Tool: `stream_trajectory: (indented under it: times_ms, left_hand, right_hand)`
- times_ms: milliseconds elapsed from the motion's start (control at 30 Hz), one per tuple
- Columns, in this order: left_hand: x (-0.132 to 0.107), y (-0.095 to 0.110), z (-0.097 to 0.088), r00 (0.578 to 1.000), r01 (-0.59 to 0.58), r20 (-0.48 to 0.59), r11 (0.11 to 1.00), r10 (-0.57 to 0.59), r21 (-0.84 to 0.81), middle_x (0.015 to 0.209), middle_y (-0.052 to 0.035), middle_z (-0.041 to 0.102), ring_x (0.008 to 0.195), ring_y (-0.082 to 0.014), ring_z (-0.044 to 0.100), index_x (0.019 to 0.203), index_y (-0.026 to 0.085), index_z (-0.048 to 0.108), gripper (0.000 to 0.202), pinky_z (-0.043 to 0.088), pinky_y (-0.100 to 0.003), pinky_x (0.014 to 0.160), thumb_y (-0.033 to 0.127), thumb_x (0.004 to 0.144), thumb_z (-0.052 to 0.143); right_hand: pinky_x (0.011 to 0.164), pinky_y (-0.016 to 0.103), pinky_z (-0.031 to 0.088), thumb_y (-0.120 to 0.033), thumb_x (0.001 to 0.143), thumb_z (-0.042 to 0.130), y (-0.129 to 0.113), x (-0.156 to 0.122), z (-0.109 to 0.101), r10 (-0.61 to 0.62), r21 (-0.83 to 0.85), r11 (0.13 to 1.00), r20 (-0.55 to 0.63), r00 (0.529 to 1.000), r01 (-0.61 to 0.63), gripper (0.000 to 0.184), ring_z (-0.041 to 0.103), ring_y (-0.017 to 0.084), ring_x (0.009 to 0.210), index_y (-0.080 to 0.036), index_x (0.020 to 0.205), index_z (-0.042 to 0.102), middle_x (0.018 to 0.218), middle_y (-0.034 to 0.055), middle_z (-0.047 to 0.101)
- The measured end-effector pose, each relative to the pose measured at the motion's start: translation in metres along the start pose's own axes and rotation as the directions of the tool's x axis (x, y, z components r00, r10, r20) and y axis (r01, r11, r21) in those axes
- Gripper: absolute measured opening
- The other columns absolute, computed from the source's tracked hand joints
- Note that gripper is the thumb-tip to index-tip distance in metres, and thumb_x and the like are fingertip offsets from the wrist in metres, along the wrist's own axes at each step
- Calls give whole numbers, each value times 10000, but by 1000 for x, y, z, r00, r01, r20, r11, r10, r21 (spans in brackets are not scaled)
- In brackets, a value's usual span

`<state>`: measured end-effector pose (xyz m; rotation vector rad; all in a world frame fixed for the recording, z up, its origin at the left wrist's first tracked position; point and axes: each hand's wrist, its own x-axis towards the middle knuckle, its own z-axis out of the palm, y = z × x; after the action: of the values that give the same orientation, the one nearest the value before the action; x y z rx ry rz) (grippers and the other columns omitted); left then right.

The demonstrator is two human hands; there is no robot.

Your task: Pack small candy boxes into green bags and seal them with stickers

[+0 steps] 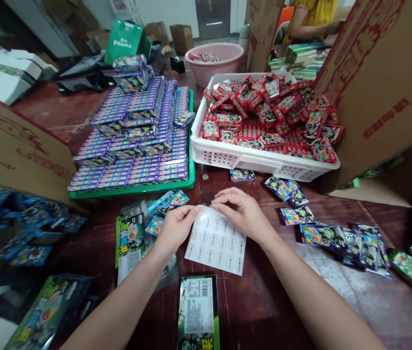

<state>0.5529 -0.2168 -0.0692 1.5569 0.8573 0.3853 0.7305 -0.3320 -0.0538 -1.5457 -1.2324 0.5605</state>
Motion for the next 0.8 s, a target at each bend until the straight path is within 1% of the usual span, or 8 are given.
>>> stream_trajectory:
  times_ms: [167, 300, 367, 467, 500, 567, 667, 800]
  left_hand:
    - [-1, 5, 7, 999, -41, 22, 999, 41, 0, 786, -31, 745, 701, -183, 635, 918, 164, 788, 378, 477, -262, 631, 506, 895, 630]
    - [3, 9, 12, 999, -34, -15, 999, 34, 6, 778, -45, 742, 695, -203, 647, 901, 154, 789, 404, 497, -291, 641, 511, 910, 600]
    - [-3, 12, 7, 999, -30, -46, 999, 30, 19, 894, -61, 758, 803, -229, 672, 966, 164, 784, 379, 520, -322, 734, 485, 929, 586]
    - [-34, 12, -9, 973, -148, -140, 964, 181, 221, 1229, -82, 691, 1124, -266, 621, 1214, 212, 701, 338, 468, -387, 987, 393, 957, 578]
    - [-51, 10, -14, 959, -198, -127, 922, 252, 331, 1290, -82, 654, 1197, -269, 578, 1264, 229, 667, 340, 427, -407, 1049, 358, 963, 575]
    - [-85, 2, -24, 950, -270, 3, 818, 312, 508, 1273, -85, 645, 1210, -274, 549, 1262, 247, 653, 313, 399, -442, 1075, 306, 967, 565]
    - [-126, -9, -29, 957, -288, 204, 774, 207, 564, 1091, -76, 686, 1061, -265, 589, 1122, 241, 703, 218, 442, -455, 995, 262, 960, 557]
    - [-143, -3, -26, 956, -262, 240, 853, 166, 452, 1029, -54, 683, 1003, -228, 616, 985, 241, 722, 165, 470, -403, 939, 223, 941, 564]
  right_hand:
    - [940, 399, 514, -287, 899, 669, 3, 11, 10, 95, -17, 995, 69, 993, -95, 551, 687, 204, 980, -276, 1430, 523, 1028, 32, 743]
    - [969, 416, 491, -291, 912, 660, -9, 2, 14, 68, -1, 998, 53, 996, -68, 617, 667, 209, 989, -266, 1487, 436, 1003, 36, 718]
    - [979, 430, 487, -316, 924, 653, -21, -10, 8, 62, 15, 998, 30, 998, -62, 598, 656, 218, 1002, -270, 1483, 444, 1013, 44, 703]
    - [927, 420, 518, -354, 926, 659, -39, -36, -8, 109, 88, 990, 27, 994, -111, 568, 648, 209, 925, -285, 1459, 475, 972, 35, 679]
    - [903, 412, 529, -359, 922, 668, -43, -46, -12, 138, 115, 983, 55, 989, -143, 570, 644, 204, 896, -287, 1455, 479, 956, 32, 671]
    - [860, 396, 547, -361, 915, 678, -50, -67, -16, 209, 168, 958, 153, 966, -234, 574, 640, 197, 867, -286, 1449, 483, 945, 32, 665]
    - [829, 364, 557, -347, 916, 670, -57, -93, -6, 277, 230, 903, 334, 901, -363, 550, 639, 176, 849, -279, 1432, 495, 937, 19, 666]
    - [827, 319, 539, -298, 924, 638, -64, -106, 20, 244, 280, 880, 424, 872, -383, 548, 613, 143, 848, -261, 1442, 461, 926, -8, 641]
